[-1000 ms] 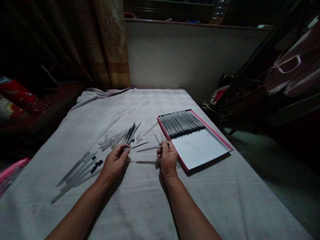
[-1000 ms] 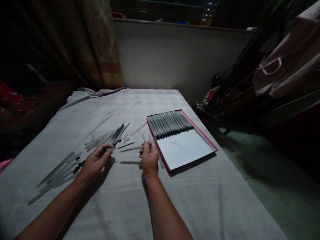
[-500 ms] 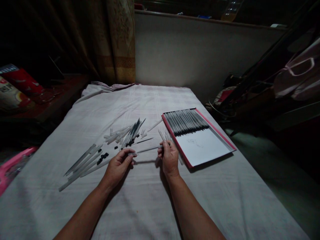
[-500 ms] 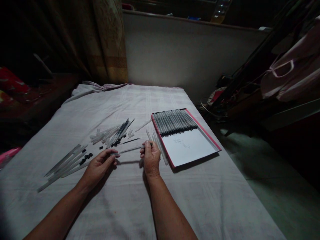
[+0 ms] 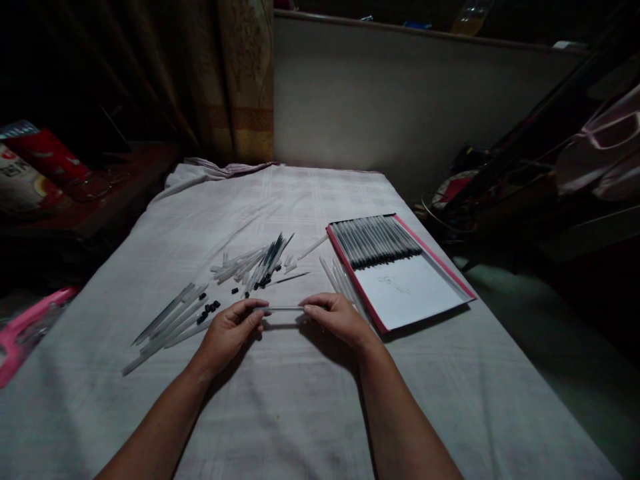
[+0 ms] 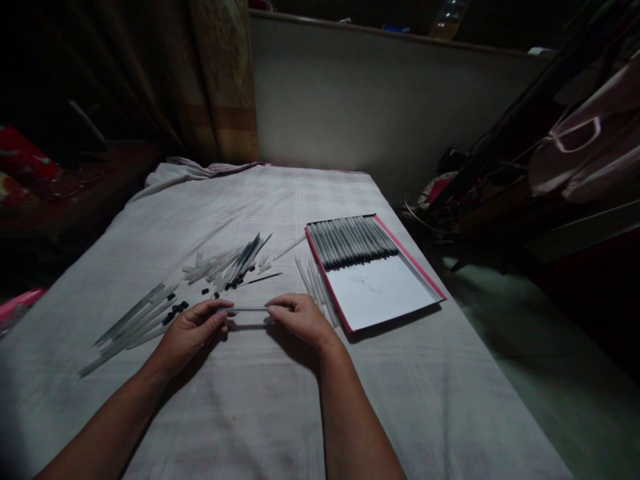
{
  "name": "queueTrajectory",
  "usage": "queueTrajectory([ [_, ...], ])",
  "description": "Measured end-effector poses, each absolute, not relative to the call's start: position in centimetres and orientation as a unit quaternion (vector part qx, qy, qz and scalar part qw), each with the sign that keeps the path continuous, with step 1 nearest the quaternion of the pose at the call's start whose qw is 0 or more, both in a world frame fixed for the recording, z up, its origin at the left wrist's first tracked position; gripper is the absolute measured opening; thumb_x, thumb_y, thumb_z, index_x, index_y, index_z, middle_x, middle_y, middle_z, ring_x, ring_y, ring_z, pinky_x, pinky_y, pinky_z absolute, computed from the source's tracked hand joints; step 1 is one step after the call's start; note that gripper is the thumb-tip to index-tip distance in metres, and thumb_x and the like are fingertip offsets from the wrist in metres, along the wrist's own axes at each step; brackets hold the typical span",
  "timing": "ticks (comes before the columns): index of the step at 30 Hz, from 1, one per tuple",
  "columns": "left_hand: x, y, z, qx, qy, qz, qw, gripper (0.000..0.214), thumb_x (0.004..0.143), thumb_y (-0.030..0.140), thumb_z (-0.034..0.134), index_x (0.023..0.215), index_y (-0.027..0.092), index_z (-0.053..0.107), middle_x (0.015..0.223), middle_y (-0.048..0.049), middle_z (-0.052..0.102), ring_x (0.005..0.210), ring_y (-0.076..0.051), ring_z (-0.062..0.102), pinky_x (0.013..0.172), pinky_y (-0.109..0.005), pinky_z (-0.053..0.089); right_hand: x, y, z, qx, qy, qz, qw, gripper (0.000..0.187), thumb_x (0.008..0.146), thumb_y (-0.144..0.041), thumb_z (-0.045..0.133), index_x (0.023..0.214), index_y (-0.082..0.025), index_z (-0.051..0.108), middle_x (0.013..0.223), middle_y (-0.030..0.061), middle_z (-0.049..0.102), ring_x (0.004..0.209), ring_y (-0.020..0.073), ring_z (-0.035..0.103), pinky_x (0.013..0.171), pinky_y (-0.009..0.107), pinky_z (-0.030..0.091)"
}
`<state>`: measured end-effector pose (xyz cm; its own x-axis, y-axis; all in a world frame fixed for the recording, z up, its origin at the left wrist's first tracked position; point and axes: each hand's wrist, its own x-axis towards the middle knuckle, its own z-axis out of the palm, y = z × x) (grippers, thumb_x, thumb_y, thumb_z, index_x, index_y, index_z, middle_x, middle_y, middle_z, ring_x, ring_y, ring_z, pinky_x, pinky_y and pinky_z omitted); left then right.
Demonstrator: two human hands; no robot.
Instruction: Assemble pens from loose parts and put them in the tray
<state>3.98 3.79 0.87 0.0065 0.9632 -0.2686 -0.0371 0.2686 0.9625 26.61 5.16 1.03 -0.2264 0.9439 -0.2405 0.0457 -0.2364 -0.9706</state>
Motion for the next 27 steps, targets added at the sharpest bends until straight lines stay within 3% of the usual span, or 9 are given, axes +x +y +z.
queueTrajectory([
  [3,3.7,3.7,0.7,0.425,0.553,0.425,0.577,0.042,0.059,0.045,0.084,0.087,0.016,0.073,0.071,-0.0027,0.071,0.054,-0.011,0.058,0.053,-0.023,0.047,26.6,5.0,0.8,-0.493,-0.546,0.58,0.35,0.025,0.072,-0.037,0.071,0.081,-0.015,0.078,0.074,0.0048,0.073,0.069,0.0159,0.064,0.064,0.027,0.047],
  [7,3.4,3.8,0.3,0.438,0.56,0.416,0.567,0.039,0.061,0.043,0.082,0.087,0.016,0.074,0.07,-0.0028,0.071,0.054,-0.012,0.059,0.055,-0.025,0.048,26.2,5.0,0.7,-0.488,-0.578,0.564,0.33,0.028,0.078,-0.039,0.065,0.085,-0.014,0.078,0.076,0.0047,0.073,0.073,0.0173,0.064,0.071,0.029,0.048],
  [18,3.1,3.9,0.3,0.456,0.567,0.386,0.567,0.043,0.063,0.05,0.08,0.088,0.016,0.072,0.062,-0.0031,0.068,0.06,-0.017,0.064,0.06,-0.028,0.051,25.3,4.7,1.0,-0.493,-0.632,0.511,0.312,0.025,0.083,-0.033,0.057,0.08,-0.015,0.073,0.071,0.002,0.069,0.071,0.0169,0.063,0.068,0.027,0.046],
  [22,3.6,4.1,0.9,0.423,0.555,0.393,0.598,0.061,0.065,0.054,0.078,0.112,0.02,0.064,0.081,-0.0052,0.071,0.067,-0.018,0.067,0.048,-0.022,0.045,25.7,4.4,3.1,-0.529,-0.663,0.44,0.296,0.025,0.085,-0.033,0.055,0.08,-0.017,0.073,0.07,0.0014,0.069,0.068,0.0157,0.062,0.064,0.025,0.044],
  [25,3.7,4.3,1.5,0.418,0.549,0.422,0.588,0.076,0.064,0.057,0.078,0.128,0.023,0.054,0.102,-0.0087,0.069,0.077,-0.021,0.068,0.042,-0.021,0.043,29.4,5.8,4.8,-0.563,-0.657,0.341,0.367,0.028,0.086,-0.039,0.054,0.084,-0.017,0.072,0.071,0.0026,0.069,0.067,0.0167,0.062,0.064,0.026,0.046],
  [27,3.6,4.4,1.6,0.419,0.546,0.434,0.582,0.075,0.064,0.058,0.077,0.126,0.022,0.054,0.103,-0.0094,0.068,0.077,-0.021,0.068,0.042,-0.021,0.045,33.8,7.8,5.3,-0.619,-0.6,0.26,0.435,0.034,0.085,-0.046,0.055,0.087,-0.017,0.072,0.071,0.0037,0.068,0.064,0.0177,0.06,0.062,0.028,0.048],
])
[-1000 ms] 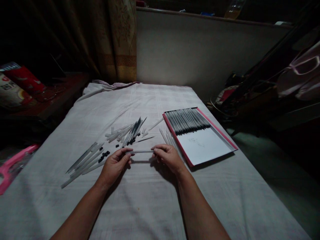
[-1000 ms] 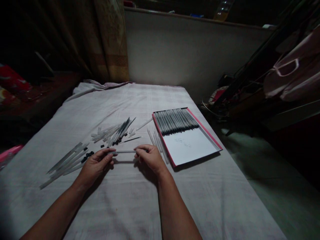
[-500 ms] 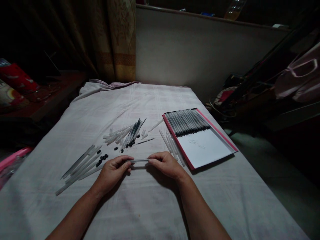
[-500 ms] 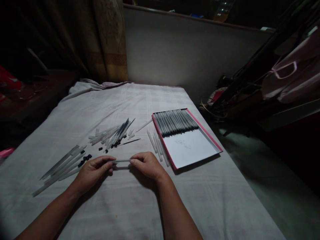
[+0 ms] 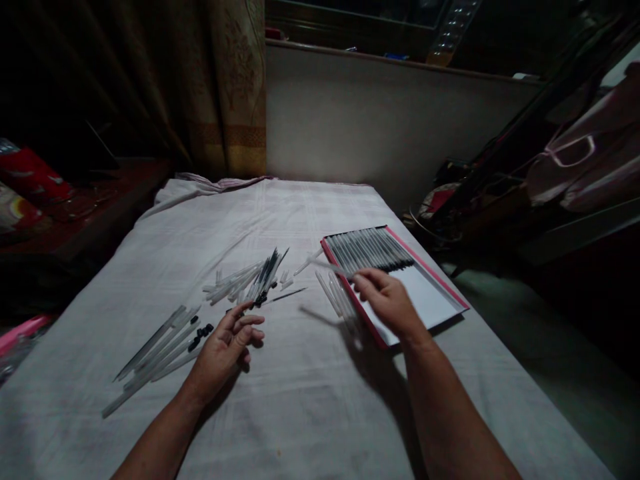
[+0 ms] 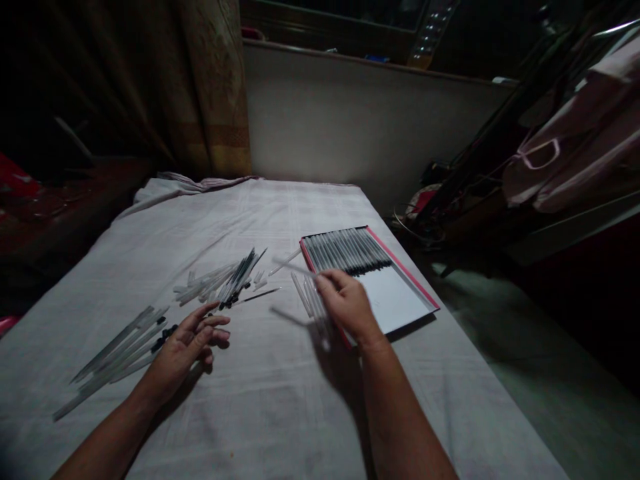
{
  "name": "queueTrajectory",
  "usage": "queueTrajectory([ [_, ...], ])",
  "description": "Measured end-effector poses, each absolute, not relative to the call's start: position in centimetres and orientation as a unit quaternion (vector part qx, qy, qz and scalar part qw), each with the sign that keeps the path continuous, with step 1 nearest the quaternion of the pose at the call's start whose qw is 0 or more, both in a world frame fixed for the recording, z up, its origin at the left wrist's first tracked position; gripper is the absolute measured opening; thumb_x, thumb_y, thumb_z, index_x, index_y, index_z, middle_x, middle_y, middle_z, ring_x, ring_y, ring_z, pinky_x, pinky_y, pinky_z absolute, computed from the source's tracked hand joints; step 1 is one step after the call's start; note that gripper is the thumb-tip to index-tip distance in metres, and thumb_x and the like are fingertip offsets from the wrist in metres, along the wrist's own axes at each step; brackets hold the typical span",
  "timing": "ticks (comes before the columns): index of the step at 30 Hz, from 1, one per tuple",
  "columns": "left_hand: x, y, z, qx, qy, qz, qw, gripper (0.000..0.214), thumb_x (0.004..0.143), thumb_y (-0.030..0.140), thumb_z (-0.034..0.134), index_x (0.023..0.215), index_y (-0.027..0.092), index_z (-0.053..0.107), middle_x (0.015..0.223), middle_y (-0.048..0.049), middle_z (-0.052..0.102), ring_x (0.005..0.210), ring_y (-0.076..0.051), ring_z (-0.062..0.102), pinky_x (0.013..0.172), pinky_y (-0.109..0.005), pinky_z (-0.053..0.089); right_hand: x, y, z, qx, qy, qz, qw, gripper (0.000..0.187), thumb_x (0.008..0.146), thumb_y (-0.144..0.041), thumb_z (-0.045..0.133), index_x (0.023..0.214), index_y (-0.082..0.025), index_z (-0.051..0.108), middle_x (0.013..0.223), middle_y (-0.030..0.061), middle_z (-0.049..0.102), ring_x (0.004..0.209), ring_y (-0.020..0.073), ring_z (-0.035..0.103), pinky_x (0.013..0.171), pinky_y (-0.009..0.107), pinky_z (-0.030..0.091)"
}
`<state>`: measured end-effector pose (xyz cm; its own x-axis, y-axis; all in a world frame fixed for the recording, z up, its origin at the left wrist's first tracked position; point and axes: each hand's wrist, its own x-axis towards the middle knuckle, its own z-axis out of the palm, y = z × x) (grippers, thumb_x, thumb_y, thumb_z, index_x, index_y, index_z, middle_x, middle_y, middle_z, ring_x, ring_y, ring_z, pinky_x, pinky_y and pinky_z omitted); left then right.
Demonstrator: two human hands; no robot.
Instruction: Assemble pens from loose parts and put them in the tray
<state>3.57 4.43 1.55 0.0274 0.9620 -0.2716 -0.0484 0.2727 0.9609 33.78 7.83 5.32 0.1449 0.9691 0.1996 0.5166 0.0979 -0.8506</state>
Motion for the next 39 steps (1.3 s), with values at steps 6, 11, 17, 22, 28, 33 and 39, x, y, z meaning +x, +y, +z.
queueTrajectory([
  [6,3.7,4.1,0.0,0.424,0.559,0.434,0.565,0.058,0.069,0.058,0.074,0.112,0.02,0.064,0.086,-0.0048,0.067,0.068,-0.017,0.065,0.044,-0.021,0.043,46.0,15.2,4.2,-0.832,-0.408,-0.017,0.375,0.039,0.079,-0.039,0.055,0.097,-0.012,0.077,0.101,0.0159,0.073,0.093,0.0287,0.064,0.086,0.041,0.049],
  [11,4.1,3.9,-0.2,0.425,0.575,0.423,0.556,0.056,0.068,0.059,0.074,0.105,0.019,0.066,0.079,-0.0034,0.066,0.063,-0.015,0.063,0.045,-0.02,0.041,46.8,17.7,2.6,-0.894,-0.361,-0.015,0.264,0.039,0.085,-0.041,0.053,0.107,-0.021,0.078,0.116,0.0151,0.07,0.113,0.0359,0.055,0.094,0.053,0.043],
  [17,4.0,3.9,-0.1,0.429,0.58,0.417,0.553,0.054,0.067,0.06,0.074,0.101,0.019,0.067,0.078,-0.0036,0.066,0.063,-0.015,0.063,0.046,-0.02,0.042,46.2,18.9,1.4,-0.908,-0.358,0.0,0.219,0.035,0.086,-0.036,0.054,0.105,-0.02,0.079,0.113,0.019,0.069,0.119,0.0379,0.047,0.095,0.055,0.039],
  [22,3.9,3.8,-0.7,0.427,0.577,0.42,0.555,0.053,0.069,0.06,0.073,0.102,0.019,0.067,0.079,-0.0039,0.066,0.063,-0.015,0.063,0.046,-0.02,0.042,46.4,19.1,1.2,-0.905,-0.385,0.015,0.18,0.034,0.088,-0.032,0.052,0.105,-0.021,0.08,0.115,0.019,0.067,0.121,0.0374,0.047,0.096,0.054,0.039],
  [28,4.0,3.8,-0.5,0.43,0.573,0.422,0.555,0.052,0.069,0.06,0.073,0.1,0.019,0.067,0.078,-0.0039,0.066,0.064,-0.015,0.063,0.046,-0.02,0.041,46.1,18.6,1.6,-0.9,-0.407,0.015,0.155,0.036,0.09,-0.029,0.05,0.111,-0.018,0.078,0.12,0.0197,0.066,0.122,0.0377,0.049,0.097,0.052,0.04],
  [33,4.1,3.8,-0.2,0.432,0.572,0.422,0.555,0.054,0.067,0.061,0.074,0.099,0.018,0.067,0.077,-0.0032,0.065,0.06,-0.014,0.061,0.045,-0.02,0.04,45.9,17.9,2.4,-0.898,-0.412,0.008,0.151,0.038,0.09,-0.027,0.047,0.113,-0.017,0.076,0.119,0.0203,0.067,0.118,0.0384,0.052,0.094,0.053,0.041],
  [39,4.1,3.8,0.0,0.442,0.558,0.429,0.556,0.051,0.069,0.06,0.073,0.098,0.018,0.068,0.077,-0.003,0.065,0.058,-0.013,0.059,0.045,-0.02,0.04,43.6,17.4,4.1,-0.857,-0.485,-0.023,0.172,0.037,0.09,-0.025,0.048,0.116,-0.021,0.074,0.13,0.0126,0.064,0.124,0.032,0.05,0.1,0.048,0.039],
])
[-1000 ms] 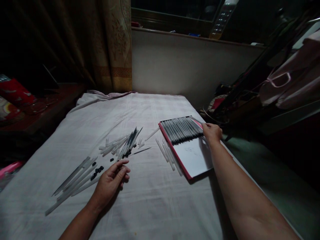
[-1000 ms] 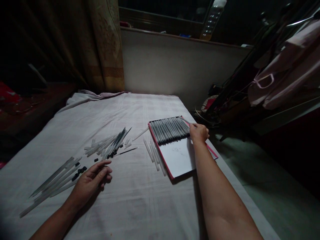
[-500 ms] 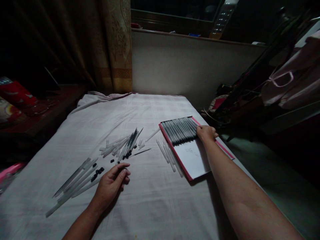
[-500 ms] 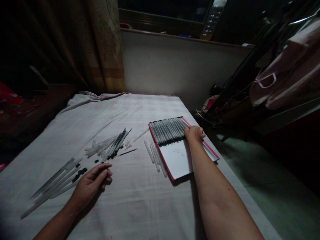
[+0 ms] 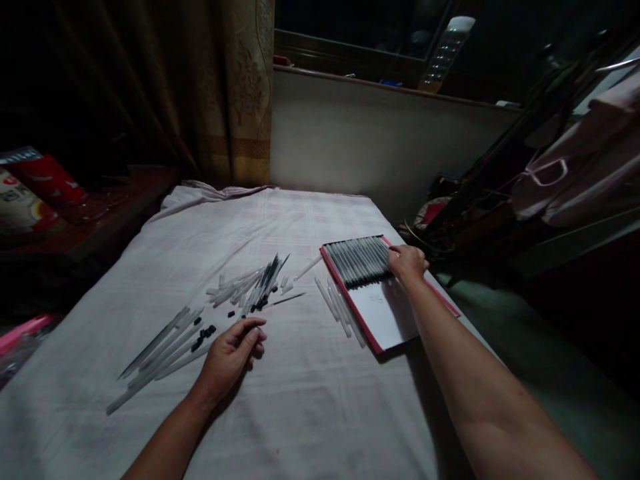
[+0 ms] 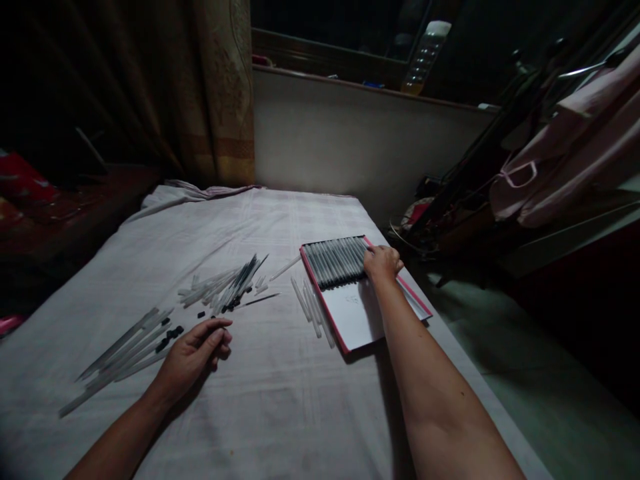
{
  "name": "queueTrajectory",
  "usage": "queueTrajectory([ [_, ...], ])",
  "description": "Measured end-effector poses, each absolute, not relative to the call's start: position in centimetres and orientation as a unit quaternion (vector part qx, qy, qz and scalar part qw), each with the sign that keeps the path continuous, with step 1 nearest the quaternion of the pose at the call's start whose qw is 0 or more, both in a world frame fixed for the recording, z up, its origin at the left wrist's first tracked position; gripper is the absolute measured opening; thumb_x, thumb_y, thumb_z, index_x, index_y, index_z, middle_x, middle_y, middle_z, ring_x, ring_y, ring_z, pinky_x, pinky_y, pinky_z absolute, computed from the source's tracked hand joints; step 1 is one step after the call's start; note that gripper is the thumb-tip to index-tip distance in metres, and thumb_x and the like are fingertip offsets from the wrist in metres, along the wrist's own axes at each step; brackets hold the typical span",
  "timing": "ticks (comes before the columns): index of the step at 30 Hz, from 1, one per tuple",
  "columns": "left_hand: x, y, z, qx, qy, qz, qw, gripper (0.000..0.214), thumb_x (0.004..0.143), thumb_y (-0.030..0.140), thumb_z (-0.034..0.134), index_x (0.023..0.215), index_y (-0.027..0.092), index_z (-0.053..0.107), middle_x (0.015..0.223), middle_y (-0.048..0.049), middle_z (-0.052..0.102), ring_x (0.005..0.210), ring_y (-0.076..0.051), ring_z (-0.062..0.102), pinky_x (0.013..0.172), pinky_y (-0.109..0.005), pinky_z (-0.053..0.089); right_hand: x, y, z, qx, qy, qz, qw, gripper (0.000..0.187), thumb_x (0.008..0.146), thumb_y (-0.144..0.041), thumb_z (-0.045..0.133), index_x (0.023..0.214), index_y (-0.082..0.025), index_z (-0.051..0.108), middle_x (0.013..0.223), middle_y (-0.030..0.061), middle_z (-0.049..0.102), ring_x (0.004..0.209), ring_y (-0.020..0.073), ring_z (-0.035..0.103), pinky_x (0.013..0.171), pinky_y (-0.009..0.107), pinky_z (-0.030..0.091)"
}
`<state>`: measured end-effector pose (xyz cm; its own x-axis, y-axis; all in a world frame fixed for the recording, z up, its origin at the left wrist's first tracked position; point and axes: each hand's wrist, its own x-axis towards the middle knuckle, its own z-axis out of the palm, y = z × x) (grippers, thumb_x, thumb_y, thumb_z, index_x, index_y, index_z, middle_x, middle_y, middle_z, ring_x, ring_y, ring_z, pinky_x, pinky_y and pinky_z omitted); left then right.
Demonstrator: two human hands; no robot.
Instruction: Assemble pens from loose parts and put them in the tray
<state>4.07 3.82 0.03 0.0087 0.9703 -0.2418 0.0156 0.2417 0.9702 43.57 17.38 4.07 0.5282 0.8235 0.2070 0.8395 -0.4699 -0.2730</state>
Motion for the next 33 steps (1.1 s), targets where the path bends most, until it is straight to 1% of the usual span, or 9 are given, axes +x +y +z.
queueTrajectory([
  [4,4.0,3.9,0.2,0.443,0.55,0.435,0.559,0.051,0.068,0.059,0.073,0.097,0.018,0.068,0.076,-0.0025,0.064,0.057,-0.012,0.059,0.045,-0.02,0.039,38.4,17.2,4.9,-0.737,-0.648,-0.057,0.182,0.03,0.09,-0.024,0.053,0.11,-0.02,0.076,0.128,0.0122,0.065,0.122,0.029,0.051,0.1,0.043,0.039],
  [10,3.9,3.9,0.0,0.445,0.531,0.439,0.572,0.05,0.07,0.058,0.071,0.098,0.017,0.067,0.076,-0.0019,0.063,0.055,-0.011,0.057,0.044,-0.019,0.038,29.5,16.8,4.8,-0.551,-0.833,-0.026,0.043,0.032,0.091,-0.02,0.053,0.117,-0.02,0.072,0.127,0.0115,0.066,0.118,0.027,0.054,0.096,0.037,0.041],
  [15,3.9,3.9,-0.1,0.444,0.519,0.442,0.582,0.047,0.072,0.055,0.07,0.099,0.017,0.066,0.077,-0.0013,0.062,0.055,-0.01,0.057,0.043,-0.018,0.037,26.5,17.4,4.0,-0.522,-0.852,-0.029,-0.031,0.028,0.095,-0.019,0.049,0.109,-0.016,0.073,0.118,0.0158,0.068,0.113,0.0284,0.055,0.094,0.037,0.041],
  [20,3.9,3.9,-0.2,0.445,0.506,0.437,0.596,0.045,0.073,0.053,0.069,0.101,0.017,0.065,0.079,-0.0009,0.062,0.055,-0.01,0.056,0.043,-0.018,0.037,25.9,17.4,3.0,-0.512,-0.858,-0.025,-0.029,0.028,0.096,-0.011,0.043,0.109,-0.014,0.068,0.113,0.0156,0.069,0.106,0.0245,0.058,0.086,0.031,0.044],
  [23,3.8,4.0,-0.3,0.444,0.499,0.441,0.6,0.043,0.074,0.051,0.068,0.1,0.017,0.065,0.078,-0.001,0.062,0.056,-0.01,0.056,0.043,-0.018,0.036,25.6,17.0,3.4,-0.525,-0.85,-0.034,-0.005,0.026,0.098,-0.013,0.042,0.113,-0.014,0.063,0.114,0.017,0.068,0.108,0.0248,0.058,0.089,0.032,0.044],
  [25,3.8,4.0,-0.3,0.445,0.495,0.44,0.603,0.042,0.074,0.05,0.068,0.1,0.017,0.066,0.078,-0.0012,0.062,0.057,-0.01,0.057,0.043,-0.018,0.035,25.4,16.6,3.9,-0.555,-0.83,-0.04,0.05,0.027,0.1,-0.018,0.039,0.117,-0.013,0.06,0.115,0.0183,0.068,0.107,0.0258,0.06,0.092,0.035,0.043],
  [27,3.8,3.9,-0.4,0.448,0.494,0.436,0.604,0.042,0.074,0.05,0.068,0.099,0.017,0.066,0.079,-0.0015,0.063,0.057,-0.01,0.057,0.044,-0.018,0.036,25.3,16.0,4.4,-0.586,-0.787,0.0,0.194,0.028,0.101,-0.024,0.038,0.12,-0.015,0.056,0.111,0.0164,0.069,0.101,0.0247,0.064,0.091,0.036,0.045],
  [30,3.8,3.9,-0.5,0.458,0.499,0.428,0.599,0.043,0.074,0.051,0.068,0.099,0.017,0.067,0.079,-0.0025,0.064,0.059,-0.011,0.059,0.045,-0.019,0.037,25.1,14.3,4.2,-0.58,-0.661,0.159,0.449,0.037,0.096,-0.033,0.046,0.129,-0.017,0.047,0.102,0.0106,0.072,0.085,0.0204,0.068,0.075,0.031,0.052],
  [33,3.8,3.8,-0.7,0.477,0.504,0.429,0.579,0.041,0.076,0.051,0.067,0.1,0.017,0.068,0.08,-0.0039,0.066,0.061,-0.013,0.06,0.048,-0.021,0.04,24.7,11.5,2.8,-0.555,-0.565,0.269,0.548,0.056,0.09,-0.039,0.051,0.14,-0.018,0.037,0.102,0.0094,0.072,0.082,0.0192,0.068,0.062,0.028,0.053],
])
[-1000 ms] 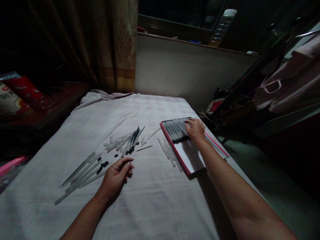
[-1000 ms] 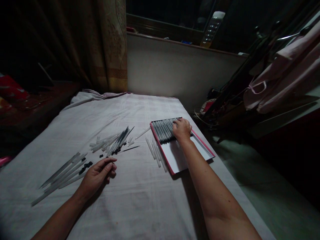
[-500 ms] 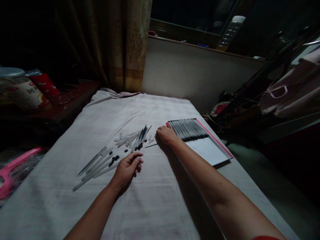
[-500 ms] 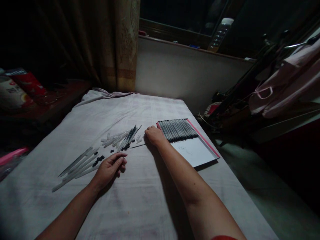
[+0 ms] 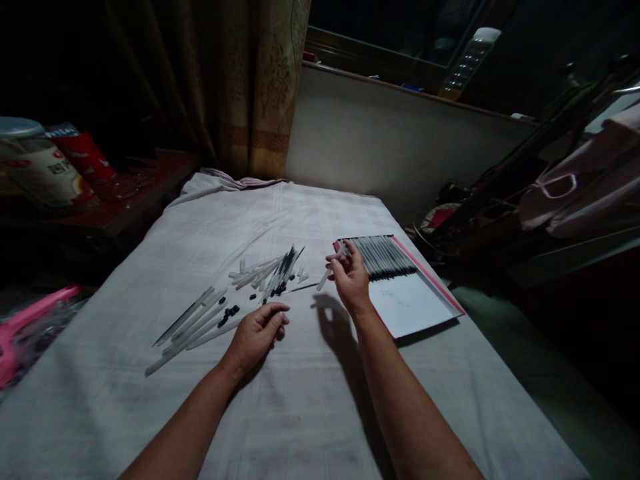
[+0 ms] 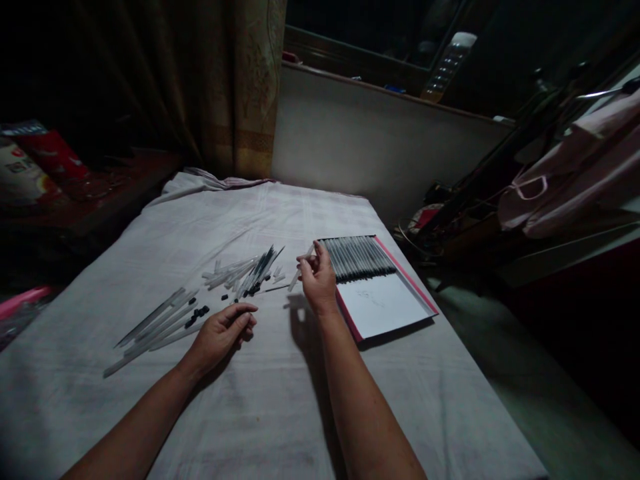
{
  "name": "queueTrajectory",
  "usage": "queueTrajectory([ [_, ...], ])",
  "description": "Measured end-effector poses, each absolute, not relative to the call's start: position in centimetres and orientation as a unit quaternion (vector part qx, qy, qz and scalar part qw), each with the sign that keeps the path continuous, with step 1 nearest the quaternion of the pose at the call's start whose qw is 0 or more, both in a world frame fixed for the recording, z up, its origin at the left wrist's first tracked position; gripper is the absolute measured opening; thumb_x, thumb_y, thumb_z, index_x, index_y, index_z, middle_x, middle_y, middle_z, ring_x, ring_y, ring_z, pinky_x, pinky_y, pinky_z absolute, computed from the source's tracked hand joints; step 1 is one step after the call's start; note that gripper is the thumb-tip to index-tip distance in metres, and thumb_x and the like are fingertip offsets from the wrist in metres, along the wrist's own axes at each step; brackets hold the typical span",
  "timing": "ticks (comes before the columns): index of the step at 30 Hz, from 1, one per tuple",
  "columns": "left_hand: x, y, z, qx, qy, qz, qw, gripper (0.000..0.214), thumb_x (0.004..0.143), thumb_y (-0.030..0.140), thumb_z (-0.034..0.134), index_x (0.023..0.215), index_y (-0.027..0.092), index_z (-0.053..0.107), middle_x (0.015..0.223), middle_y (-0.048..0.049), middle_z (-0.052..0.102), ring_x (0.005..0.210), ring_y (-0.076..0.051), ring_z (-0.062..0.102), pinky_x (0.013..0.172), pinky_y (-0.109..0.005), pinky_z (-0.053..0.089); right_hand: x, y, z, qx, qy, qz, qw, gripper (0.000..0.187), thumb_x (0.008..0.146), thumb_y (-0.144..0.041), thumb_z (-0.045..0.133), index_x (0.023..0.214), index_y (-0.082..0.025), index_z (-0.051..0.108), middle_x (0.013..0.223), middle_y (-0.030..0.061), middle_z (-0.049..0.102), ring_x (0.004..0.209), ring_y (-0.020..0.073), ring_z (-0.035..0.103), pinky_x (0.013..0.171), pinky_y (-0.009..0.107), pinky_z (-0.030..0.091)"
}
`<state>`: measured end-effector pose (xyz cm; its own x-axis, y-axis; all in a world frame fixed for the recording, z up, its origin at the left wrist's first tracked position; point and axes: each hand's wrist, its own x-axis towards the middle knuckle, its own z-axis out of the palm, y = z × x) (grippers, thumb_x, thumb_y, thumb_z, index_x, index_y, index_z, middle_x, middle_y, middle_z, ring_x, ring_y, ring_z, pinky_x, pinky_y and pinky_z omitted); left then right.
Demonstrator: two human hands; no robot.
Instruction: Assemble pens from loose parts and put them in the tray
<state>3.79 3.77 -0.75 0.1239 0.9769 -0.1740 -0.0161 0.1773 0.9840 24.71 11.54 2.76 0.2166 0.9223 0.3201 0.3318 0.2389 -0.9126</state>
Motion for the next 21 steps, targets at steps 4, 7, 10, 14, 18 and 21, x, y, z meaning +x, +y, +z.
queueTrajectory([
  [4,3.7,3.7,-0.8,0.552,0.521,0.438,0.482,0.031,0.081,0.044,0.063,0.098,0.019,0.071,0.081,-0.0049,0.07,0.067,-0.017,0.064,0.065,-0.029,0.051,23.8,7.6,0.5,-0.555,-0.564,0.279,0.544,0.053,0.087,-0.037,0.056,0.136,-0.019,0.045,0.102,0.0095,0.073,0.089,0.0204,0.069,0.068,0.031,0.057],
  [7,4.0,4.2,-0.3,0.655,0.536,0.416,0.332,0.022,0.084,0.037,0.06,0.095,0.022,0.074,0.091,-0.0059,0.073,0.085,-0.022,0.069,0.082,-0.032,0.051,23.5,5.9,-0.8,-0.573,-0.567,0.286,0.518,0.041,0.087,-0.037,0.056,0.124,-0.018,0.056,0.103,0.0113,0.075,0.09,0.0218,0.071,0.071,0.034,0.059],
  [10,4.9,5.5,0.7,0.742,0.545,0.323,0.221,0.024,0.091,0.03,0.054,0.104,0.021,0.071,0.102,-0.0078,0.071,0.092,-0.022,0.068,0.085,-0.032,0.05,23.9,5.5,-1.7,-0.6,-0.545,0.289,0.51,0.03,0.087,-0.039,0.056,0.106,-0.017,0.065,0.1,0.0115,0.075,0.085,0.022,0.072,0.077,0.036,0.059],
  [14,6.7,7.8,2.1,0.799,0.588,0.1,0.079,0.026,0.095,0.026,0.049,0.115,0.023,0.066,0.117,-0.0087,0.065,0.103,-0.023,0.066,0.082,-0.031,0.051,24.7,6.0,-2.5,-0.596,-0.496,0.294,0.559,0.027,0.084,-0.042,0.06,0.093,-0.017,0.065,0.089,0.0084,0.075,0.076,0.0188,0.07,0.068,0.031,0.058],
  [18,7.9,9.9,2.8,0.794,0.605,0.037,0.053,0.021,0.093,0.024,0.051,0.099,0.018,0.069,0.106,-0.0129,0.066,0.094,-0.028,0.067,0.076,-0.035,0.05,25.0,6.5,-2.7,-0.563,-0.389,0.391,0.615,0.031,0.083,-0.048,0.062,0.09,-0.018,0.058,0.081,0.0039,0.073,0.049,0.0096,0.06,0.041,0.019,0.049],
  [21,8.3,10.4,3.1,0.794,0.607,0.013,0.041,0.021,0.093,0.021,0.049,0.096,0.015,0.069,0.101,-0.0144,0.067,0.092,-0.03,0.067,0.074,-0.037,0.048,25.2,6.7,-2.6,-0.543,-0.342,0.425,0.638,0.035,0.08,-0.05,0.066,0.092,-0.019,0.054,0.08,0.0026,0.072,0.047,0.0089,0.059,0.035,0.017,0.047],
])
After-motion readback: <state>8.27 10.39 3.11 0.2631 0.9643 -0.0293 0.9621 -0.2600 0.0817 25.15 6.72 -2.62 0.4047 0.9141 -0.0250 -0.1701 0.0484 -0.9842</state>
